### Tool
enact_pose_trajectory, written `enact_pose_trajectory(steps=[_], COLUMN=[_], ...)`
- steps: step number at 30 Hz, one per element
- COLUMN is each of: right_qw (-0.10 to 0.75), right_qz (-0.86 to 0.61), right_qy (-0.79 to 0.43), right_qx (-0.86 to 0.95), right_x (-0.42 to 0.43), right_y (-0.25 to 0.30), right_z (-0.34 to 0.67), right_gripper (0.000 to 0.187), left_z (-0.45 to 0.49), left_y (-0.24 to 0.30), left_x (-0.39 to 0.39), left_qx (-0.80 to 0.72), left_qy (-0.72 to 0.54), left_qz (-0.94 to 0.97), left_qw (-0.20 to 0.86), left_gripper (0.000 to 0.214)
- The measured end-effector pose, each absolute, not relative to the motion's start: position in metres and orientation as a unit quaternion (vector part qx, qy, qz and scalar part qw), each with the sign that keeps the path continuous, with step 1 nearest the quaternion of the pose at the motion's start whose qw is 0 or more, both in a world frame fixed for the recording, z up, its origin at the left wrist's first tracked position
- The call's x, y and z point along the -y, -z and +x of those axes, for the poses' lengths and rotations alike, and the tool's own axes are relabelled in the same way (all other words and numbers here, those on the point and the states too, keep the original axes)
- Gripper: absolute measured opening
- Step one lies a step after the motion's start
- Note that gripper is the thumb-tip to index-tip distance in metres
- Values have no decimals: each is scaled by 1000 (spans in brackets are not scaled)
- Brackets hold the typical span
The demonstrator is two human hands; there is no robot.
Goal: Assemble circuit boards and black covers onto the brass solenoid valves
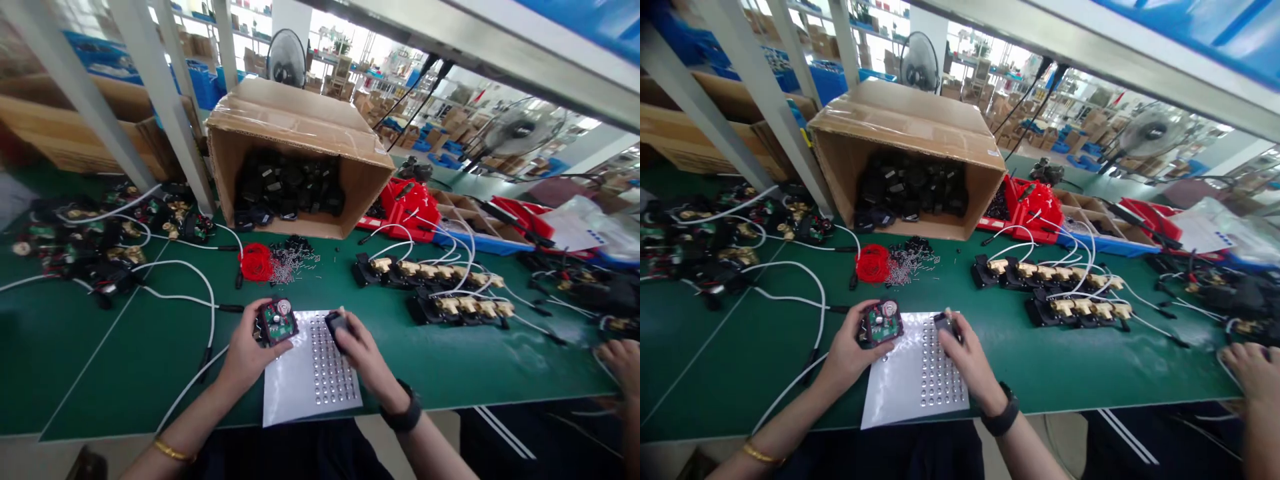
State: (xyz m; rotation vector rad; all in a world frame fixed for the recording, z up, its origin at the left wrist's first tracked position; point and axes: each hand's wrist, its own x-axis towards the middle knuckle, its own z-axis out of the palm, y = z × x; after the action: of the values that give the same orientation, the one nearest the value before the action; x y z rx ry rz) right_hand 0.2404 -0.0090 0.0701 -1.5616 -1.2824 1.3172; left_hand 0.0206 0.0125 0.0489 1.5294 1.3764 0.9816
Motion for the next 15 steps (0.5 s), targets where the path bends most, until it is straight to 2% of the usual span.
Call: enact_pose_trajectory(steps=[3,5,7,9,12,15], right_qw=[409,418,437,436,393,342], right_qz=[-477,-438,-454,-479,-481,-493], right_qy=[-737,-773,-741,-675,-525,-421], right_qx=[250,191,231,354,582,680], right_x=[2,0,1,4,8,10], right_y=[-70,-69,-68,-71,-77,-81], right_z=[231,220,209,202,197,192], right_gripper=[48,46,41,36,34,39], left_z=[29,36,42,44,43,41], left_y=[-72,-81,-84,-82,-78,-78], left_x=[-4,1,4,5,5,4], left_qx=[-544,-527,-526,-535,-537,-532], left_qy=[-326,-276,-238,-220,-226,-254], left_qz=[711,769,793,799,798,786], left_qw=[301,233,192,165,153,186], left_gripper=[68,69,72,73,69,71])
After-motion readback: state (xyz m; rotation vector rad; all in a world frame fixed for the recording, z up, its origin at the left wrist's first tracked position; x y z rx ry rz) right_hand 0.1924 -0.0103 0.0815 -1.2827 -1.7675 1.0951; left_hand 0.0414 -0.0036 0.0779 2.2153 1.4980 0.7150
